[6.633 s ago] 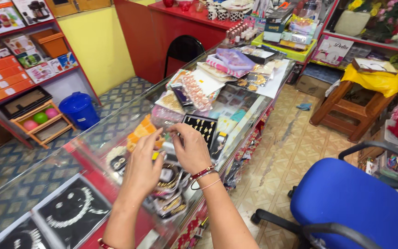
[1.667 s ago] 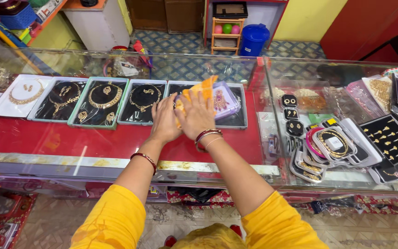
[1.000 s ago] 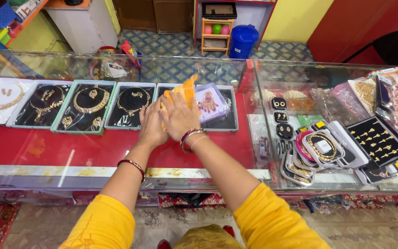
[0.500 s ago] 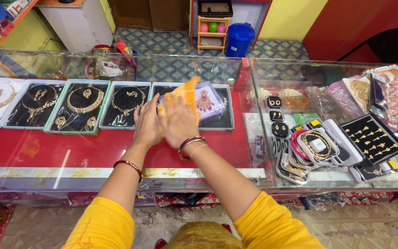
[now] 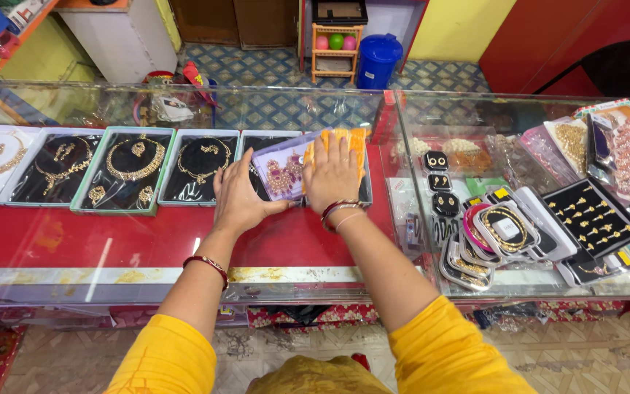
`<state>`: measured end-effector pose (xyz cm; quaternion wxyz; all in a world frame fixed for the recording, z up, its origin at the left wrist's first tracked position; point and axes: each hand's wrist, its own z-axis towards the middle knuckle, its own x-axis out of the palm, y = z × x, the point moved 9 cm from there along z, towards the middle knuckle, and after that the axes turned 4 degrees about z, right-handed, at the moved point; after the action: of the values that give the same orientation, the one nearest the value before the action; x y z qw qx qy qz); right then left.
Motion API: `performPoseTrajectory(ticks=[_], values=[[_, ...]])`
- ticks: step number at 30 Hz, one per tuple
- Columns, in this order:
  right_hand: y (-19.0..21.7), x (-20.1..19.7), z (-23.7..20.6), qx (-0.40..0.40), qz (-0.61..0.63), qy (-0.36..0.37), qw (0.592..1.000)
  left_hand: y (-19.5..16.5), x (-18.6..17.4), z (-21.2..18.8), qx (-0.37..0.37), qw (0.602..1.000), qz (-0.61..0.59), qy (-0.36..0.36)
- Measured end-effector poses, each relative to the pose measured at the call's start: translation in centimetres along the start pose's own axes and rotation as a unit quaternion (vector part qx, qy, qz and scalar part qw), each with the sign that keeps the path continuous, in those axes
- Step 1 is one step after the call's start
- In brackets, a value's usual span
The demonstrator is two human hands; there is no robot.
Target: The person wipes the glass display counter and several jewelry boxes with an orange cloth. They pick up and place down multiple jewelry boxes containing necklaces and earrings, wiping each one before setting it back on the counter.
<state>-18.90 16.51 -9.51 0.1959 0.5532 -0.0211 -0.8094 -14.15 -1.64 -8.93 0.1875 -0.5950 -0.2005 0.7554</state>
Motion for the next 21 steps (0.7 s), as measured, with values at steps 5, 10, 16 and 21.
performPoseTrajectory(ticks=[5, 10, 16, 21], values=[[7.6, 2.5, -2.0, -0.098, 0.074, 0.018, 0.992, 2.4, 2.2, 0.8, 0.026, 0.999, -0.005, -0.029], [10.0, 3.5, -1.2, -0.104, 0.154, 0.071, 0.98, 3.3, 2.7, 0.9, 0.089, 0.993, 0.026, -0.08], [5.8, 3.5, 3.8, -0.061, 0.057, 0.058, 0.995, 1.7, 1.3, 0.6, -0.004, 1.0, 0.002, -0.003], [2.7, 4.2, 4.8, -0.01, 0.033, 0.063, 0.997, 1.4, 1.1, 0.8, -0.01, 1.0, 0.004, 0.003]])
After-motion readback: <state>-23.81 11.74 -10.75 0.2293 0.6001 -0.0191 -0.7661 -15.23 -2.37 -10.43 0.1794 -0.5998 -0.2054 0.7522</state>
